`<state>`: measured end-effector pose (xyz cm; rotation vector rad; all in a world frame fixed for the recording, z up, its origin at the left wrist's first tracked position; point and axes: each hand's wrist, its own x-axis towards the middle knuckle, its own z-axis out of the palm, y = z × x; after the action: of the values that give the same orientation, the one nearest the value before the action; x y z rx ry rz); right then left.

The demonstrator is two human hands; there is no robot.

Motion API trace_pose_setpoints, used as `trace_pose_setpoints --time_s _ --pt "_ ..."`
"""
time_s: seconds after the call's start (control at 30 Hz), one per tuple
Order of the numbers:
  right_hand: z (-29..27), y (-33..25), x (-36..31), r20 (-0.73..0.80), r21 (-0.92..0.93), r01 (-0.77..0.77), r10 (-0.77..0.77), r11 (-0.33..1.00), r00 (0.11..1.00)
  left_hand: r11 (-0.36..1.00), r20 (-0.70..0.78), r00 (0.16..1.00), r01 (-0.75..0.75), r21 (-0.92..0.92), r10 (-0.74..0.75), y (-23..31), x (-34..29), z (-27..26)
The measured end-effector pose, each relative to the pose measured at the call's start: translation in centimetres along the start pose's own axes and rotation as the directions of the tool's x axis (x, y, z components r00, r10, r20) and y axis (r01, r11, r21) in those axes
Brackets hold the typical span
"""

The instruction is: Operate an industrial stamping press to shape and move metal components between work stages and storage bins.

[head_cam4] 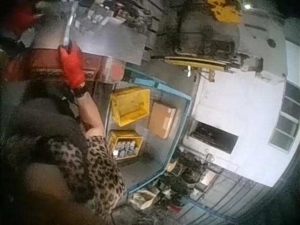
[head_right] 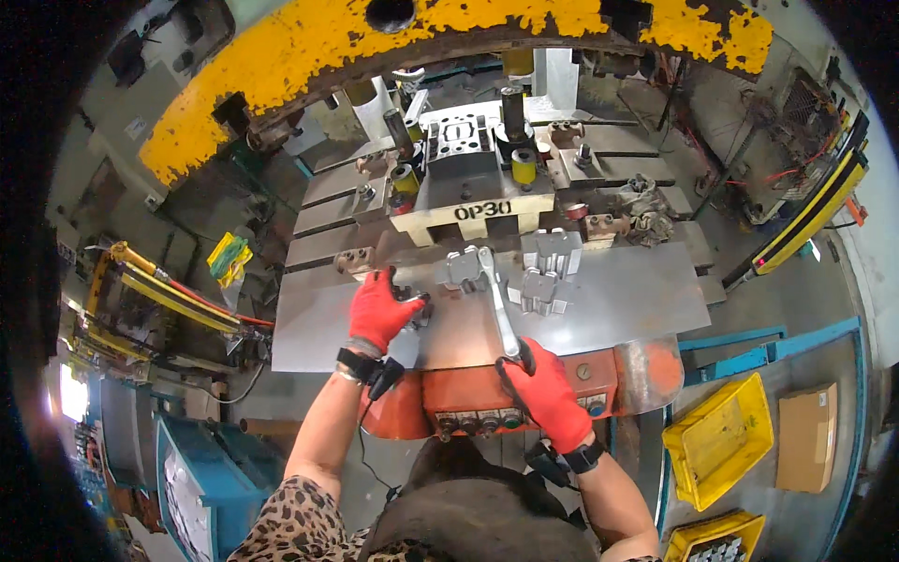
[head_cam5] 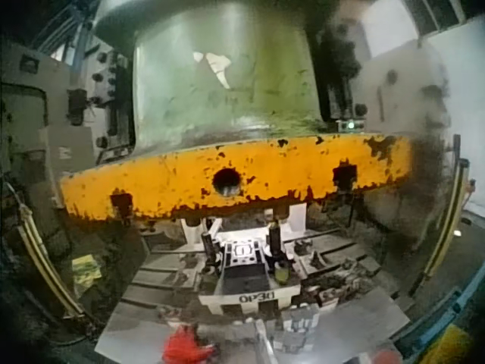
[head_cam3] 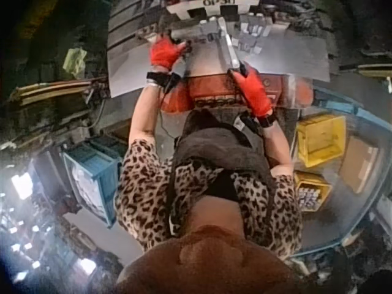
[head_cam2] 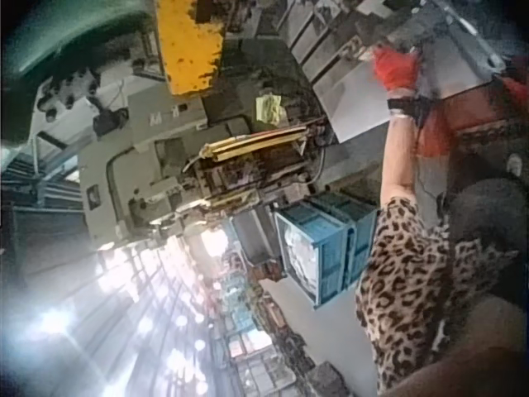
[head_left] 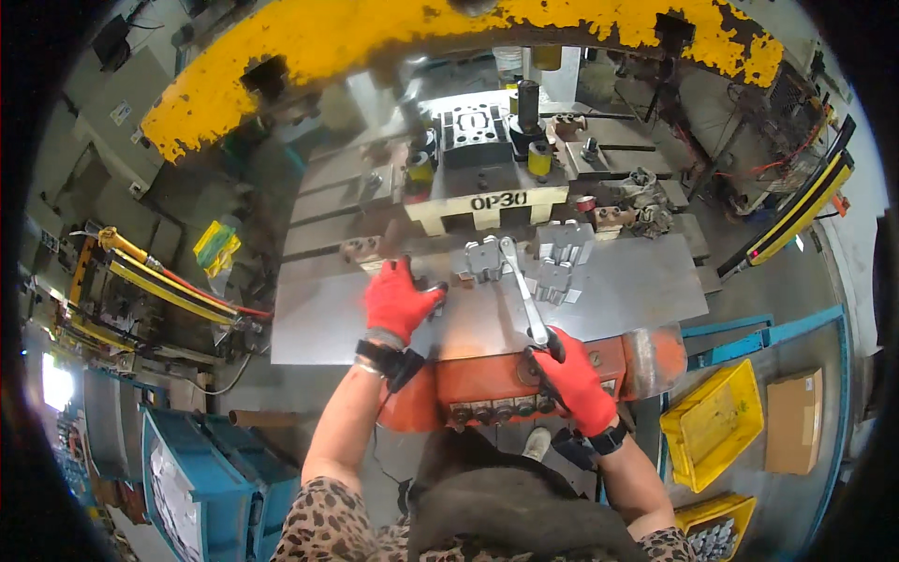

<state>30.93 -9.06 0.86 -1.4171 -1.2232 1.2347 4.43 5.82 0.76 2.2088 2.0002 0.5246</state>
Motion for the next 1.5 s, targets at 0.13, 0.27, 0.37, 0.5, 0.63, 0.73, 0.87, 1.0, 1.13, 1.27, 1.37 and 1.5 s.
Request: trace_pose_setpoints --time_s 0.13,0.27,0.37,0.5,0.63,0.73,0.87,1.0,1.13,1.27,1.37,1.5 --pt "-0.4 0.0 -1.7 -0.028 0.033 -0.036 0.037 0.999 0.999 0.983 0.093 0.991 0.085 0.161 -0.101 1.1 -0.2 1.4" --pt "-1.4 -0.4 -2.9 -0.006 0.139 -0.093 0.094 0.986 0.996 0.99 0.165 0.98 0.09 0.106 -0.107 0.1 -0.8 1.8" --pt "-2.2 -1.8 -2.1 -0.023 0.164 -0.082 0.087 0.983 0.996 0.999 0.162 0.986 -0.029 0.024 0.025 -1.1 -1.7 2.0" --pt "-3.1 -4.8 2.4 0.037 0.245 -0.037 0.029 0.969 0.999 0.967 0.23 0.945 -0.251 0.051 0.233 -3.2 -1.3 1.2" --pt "-2.8 -7.4 8.7 -0.064 0.187 0.189 -0.18 0.964 0.982 0.951 0.337 0.908 -0.294 0.092 0.248 -4.4 -0.9 0.4" --pt "-2.3 -8.3 14.1 -0.116 -0.042 0.51 -0.511 0.859 0.852 0.963 0.238 0.937 -0.268 0.028 0.254 -5.2 -1.6 0.2" --pt "-1.7 -8.9 20.4 -0.091 0.173 0.327 -0.316 0.929 0.945 0.977 0.117 0.97 -0.21 -0.022 0.211 -7.0 -2.5 0.1" --pt "-1.7 -9.6 22.6 0.001 0.248 0.18 -0.186 0.952 0.983 0.986 0.017 0.987 -0.158 -0.058 0.16 -8.7 -4.2 -0.1" --pt "-2.4 -10.9 21.7 0.045 0.217 0.129 -0.142 0.968 0.989 0.98 -0.004 0.992 -0.127 -0.15 0.128 -9.9 -5.8 -0.4" --pt "-2.7 -11.9 21.4 0.038 0.125 0.108 -0.114 0.986 0.993 0.98 -0.008 0.993 -0.119 -0.158 0.119 -10.4 -6.7 -0.4" --pt "-2.3 -12.3 21.9 -0.033 -0.044 0.05 -0.052 0.998 0.998 0.981 -0.023 0.993 -0.119 -0.156 0.117 -10.5 -6.8 -0.6" --pt "-1.4 -12.5 21.9 -0.102 -0.724 0.121 -0.279 0.679 0.955 0.98 -0.043 0.991 -0.133 -0.149 0.128 -9.9 -6.8 -0.9"
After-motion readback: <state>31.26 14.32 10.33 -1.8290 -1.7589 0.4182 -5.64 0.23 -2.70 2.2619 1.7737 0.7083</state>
